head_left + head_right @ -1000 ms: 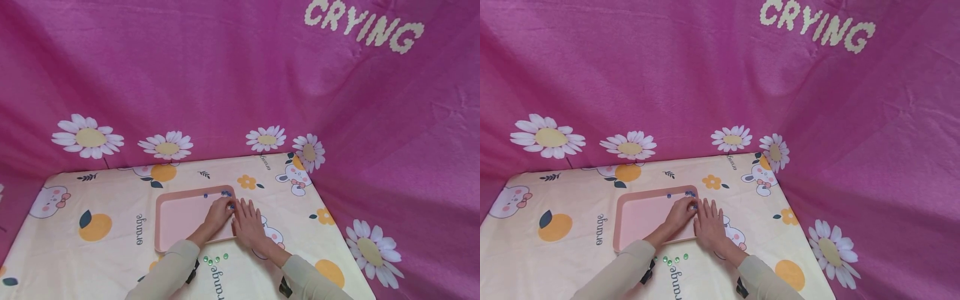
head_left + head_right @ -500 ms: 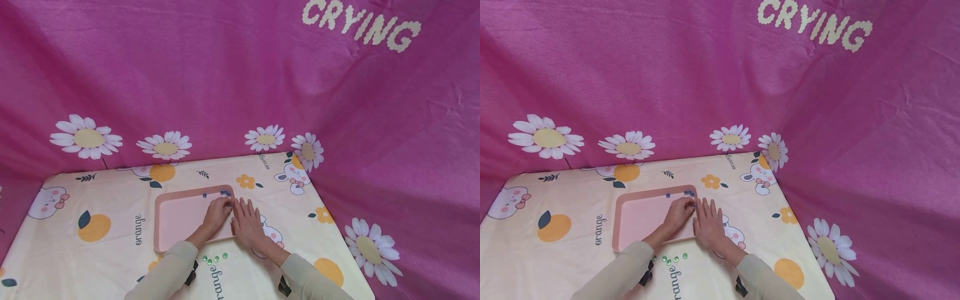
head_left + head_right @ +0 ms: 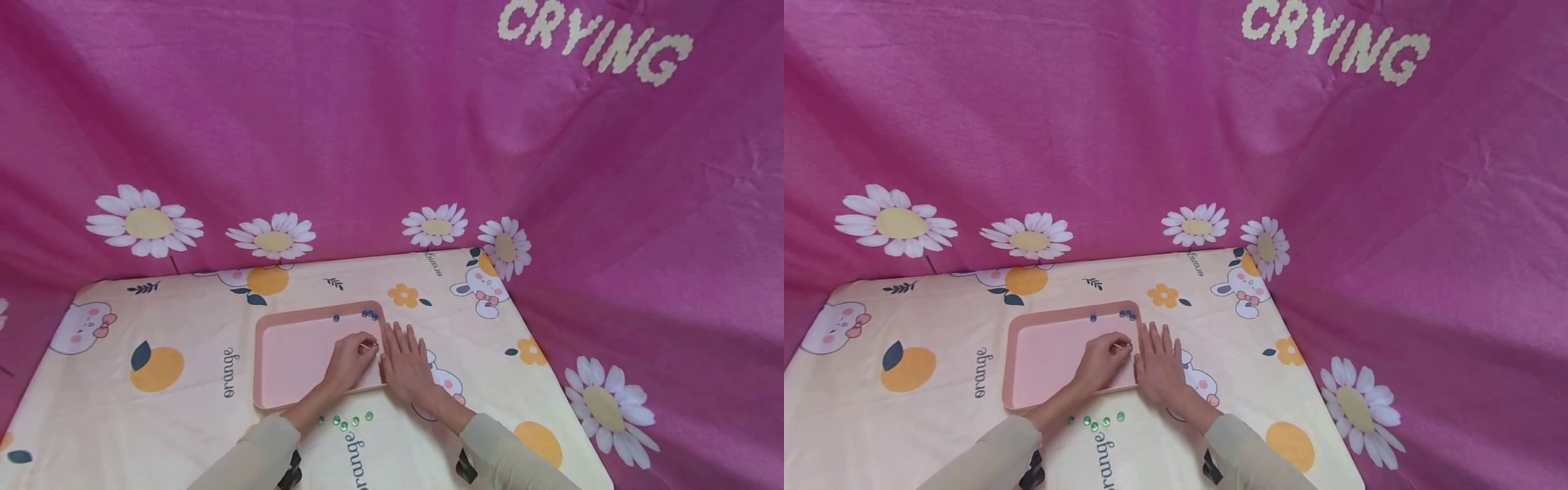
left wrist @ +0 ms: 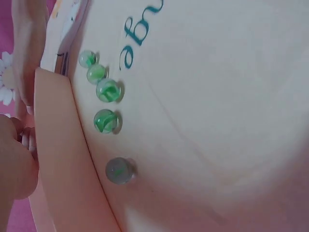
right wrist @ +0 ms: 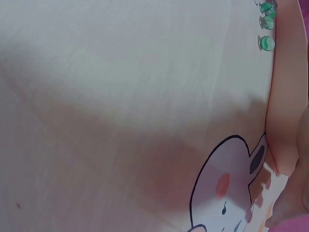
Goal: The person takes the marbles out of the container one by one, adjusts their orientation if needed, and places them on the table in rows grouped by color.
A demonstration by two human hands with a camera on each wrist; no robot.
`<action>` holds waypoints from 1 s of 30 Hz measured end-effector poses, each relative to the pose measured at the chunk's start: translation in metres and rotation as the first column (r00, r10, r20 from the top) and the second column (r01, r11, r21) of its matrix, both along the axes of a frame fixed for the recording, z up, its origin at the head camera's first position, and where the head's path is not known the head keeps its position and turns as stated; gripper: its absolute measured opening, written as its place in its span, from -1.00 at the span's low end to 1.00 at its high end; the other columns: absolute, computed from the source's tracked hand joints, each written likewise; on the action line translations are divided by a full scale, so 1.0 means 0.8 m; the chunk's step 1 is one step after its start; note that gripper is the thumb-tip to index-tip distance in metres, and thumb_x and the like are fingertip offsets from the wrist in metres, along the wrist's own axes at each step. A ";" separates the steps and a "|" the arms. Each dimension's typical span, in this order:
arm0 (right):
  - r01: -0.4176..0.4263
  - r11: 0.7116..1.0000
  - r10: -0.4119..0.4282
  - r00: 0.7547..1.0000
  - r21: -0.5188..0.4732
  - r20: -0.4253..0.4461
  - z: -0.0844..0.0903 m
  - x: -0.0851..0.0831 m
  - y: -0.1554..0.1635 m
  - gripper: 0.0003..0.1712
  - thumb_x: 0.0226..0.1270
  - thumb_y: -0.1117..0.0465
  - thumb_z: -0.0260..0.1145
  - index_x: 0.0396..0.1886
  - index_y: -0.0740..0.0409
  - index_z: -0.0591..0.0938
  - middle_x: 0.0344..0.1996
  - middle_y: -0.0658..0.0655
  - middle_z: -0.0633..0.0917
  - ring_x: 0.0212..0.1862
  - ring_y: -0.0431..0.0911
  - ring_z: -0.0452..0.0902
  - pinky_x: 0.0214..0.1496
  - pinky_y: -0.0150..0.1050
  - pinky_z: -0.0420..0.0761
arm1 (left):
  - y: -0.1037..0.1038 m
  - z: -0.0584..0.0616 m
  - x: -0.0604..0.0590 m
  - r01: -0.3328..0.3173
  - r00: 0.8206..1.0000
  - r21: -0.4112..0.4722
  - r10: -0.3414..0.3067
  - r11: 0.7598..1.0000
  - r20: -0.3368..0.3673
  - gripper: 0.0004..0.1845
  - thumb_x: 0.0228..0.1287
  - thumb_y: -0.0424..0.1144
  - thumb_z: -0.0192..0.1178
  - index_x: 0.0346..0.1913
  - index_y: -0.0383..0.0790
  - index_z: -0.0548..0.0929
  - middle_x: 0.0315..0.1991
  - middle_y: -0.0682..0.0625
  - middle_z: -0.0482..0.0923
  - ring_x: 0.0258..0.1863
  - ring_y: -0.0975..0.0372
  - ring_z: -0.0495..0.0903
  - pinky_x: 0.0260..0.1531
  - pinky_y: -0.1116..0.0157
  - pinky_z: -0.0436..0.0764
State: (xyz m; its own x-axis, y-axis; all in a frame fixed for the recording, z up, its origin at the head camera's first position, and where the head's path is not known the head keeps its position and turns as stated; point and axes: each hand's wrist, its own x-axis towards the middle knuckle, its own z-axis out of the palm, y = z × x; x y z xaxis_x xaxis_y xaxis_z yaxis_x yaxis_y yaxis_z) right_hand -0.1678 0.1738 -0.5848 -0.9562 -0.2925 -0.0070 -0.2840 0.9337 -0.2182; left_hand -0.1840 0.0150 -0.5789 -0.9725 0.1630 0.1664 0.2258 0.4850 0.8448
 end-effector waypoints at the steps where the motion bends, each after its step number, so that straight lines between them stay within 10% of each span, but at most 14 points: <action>1: -0.004 1.000 0.004 1.000 0.000 -0.003 0.000 0.000 0.000 -0.29 0.61 -0.03 -0.15 0.61 0.12 0.00 0.57 0.24 0.04 0.55 0.26 -0.18 0.45 0.31 -0.02 | -0.001 0.000 0.003 0.000 1.000 0.011 0.000 1.000 -0.005 -0.88 0.29 -0.39 0.31 -0.14 -0.28 0.72 -0.29 0.01 0.70 -0.32 0.24 0.61 -0.24 0.26 0.64; 15: -0.017 1.000 0.017 0.999 -0.010 -0.027 -0.002 -0.001 0.001 -0.27 0.60 -0.07 -0.14 0.61 0.12 0.00 0.56 0.26 0.06 0.54 0.28 -0.15 0.43 0.34 0.00 | -0.014 0.029 0.068 0.133 0.990 0.116 -0.128 0.984 -0.052 -0.84 0.27 -0.39 0.35 -0.10 -0.25 0.73 -0.32 0.15 0.61 -0.37 0.34 0.55 -0.35 0.40 0.62; 30: 0.012 1.000 -0.012 1.000 -0.027 0.001 0.000 -0.001 -0.001 -0.26 0.59 -0.08 -0.13 0.61 0.10 0.00 0.57 0.24 0.04 0.55 0.26 -0.18 0.44 0.32 -0.03 | -0.010 0.017 0.120 0.165 0.986 0.124 -0.168 0.978 0.012 -0.88 0.18 -0.47 0.37 -0.23 -0.29 0.71 -0.35 0.07 0.66 -0.41 0.41 0.58 -0.40 0.43 0.64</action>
